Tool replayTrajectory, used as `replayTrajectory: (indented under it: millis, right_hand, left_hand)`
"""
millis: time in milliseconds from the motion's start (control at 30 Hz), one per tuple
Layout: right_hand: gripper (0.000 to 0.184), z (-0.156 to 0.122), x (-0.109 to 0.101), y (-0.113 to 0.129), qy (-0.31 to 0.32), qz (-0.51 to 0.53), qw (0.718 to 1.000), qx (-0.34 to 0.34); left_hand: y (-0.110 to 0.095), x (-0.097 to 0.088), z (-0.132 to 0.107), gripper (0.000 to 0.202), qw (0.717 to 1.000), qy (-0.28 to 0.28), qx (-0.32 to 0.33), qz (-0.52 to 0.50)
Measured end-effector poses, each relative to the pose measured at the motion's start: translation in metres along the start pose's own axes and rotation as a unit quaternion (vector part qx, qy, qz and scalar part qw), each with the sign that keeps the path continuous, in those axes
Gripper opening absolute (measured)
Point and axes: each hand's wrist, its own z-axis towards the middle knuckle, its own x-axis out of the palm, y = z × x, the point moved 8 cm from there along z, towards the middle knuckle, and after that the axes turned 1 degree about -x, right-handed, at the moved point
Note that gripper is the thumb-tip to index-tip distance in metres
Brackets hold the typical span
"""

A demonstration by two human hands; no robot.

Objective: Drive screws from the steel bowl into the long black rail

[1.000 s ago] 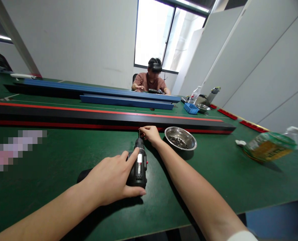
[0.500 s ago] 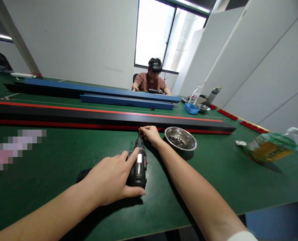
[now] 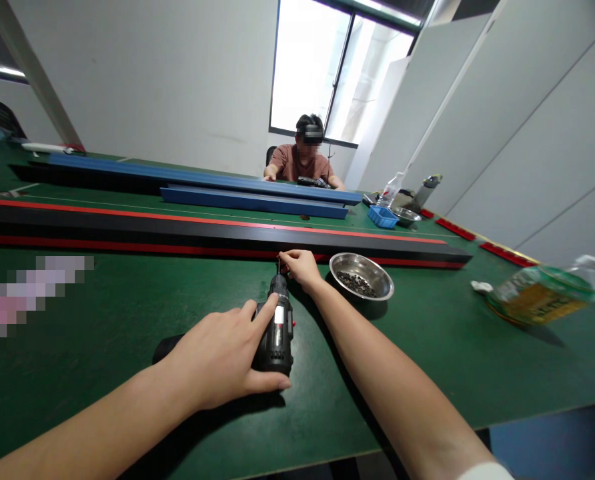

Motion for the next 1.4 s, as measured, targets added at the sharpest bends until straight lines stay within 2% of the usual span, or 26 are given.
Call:
replayTrajectory:
  millis: [333,500,700,900,1100,1267,1400]
  right_hand:
    - [0.016,0.000,0.000,-0.001,0.005,0.029,1.000,0.005]
    - [0.016,0.000,-0.001,-0.002,0.001,0.034,0.999,0.007]
    - [0.015,0.001,-0.002,-0.003,-0.004,0.021,1.000,0.003]
    - [0.015,0.003,-0.003,-0.005,-0.012,-0.002,1.000,0.000]
    - [0.016,0.004,-0.004,-0.007,-0.016,-0.020,1.000,0.006]
    - [0.018,0.002,-0.004,-0.007,-0.018,-0.025,0.999,0.010]
    - [0.019,0.002,-0.004,-0.004,-0.031,-0.028,0.999,0.005]
  left_hand:
    - [-0.001,-0.002,-0.001,0.107,1.000,-0.005,0.007,0.002]
    - [-0.002,-0.003,-0.001,0.108,1.000,0.016,0.002,-0.004]
    - [-0.002,-0.003,-0.001,0.108,1.000,0.000,0.003,0.002]
    - [-0.006,-0.011,-0.001,0.106,0.999,0.041,-0.005,-0.008]
    - [-0.008,-0.016,-0.002,0.105,0.999,0.049,-0.008,-0.009]
    - [-0.007,-0.012,-0.001,0.105,0.999,0.043,-0.004,-0.010]
    - [-0.004,-0.006,-0.001,0.107,1.000,0.011,0.001,0.001]
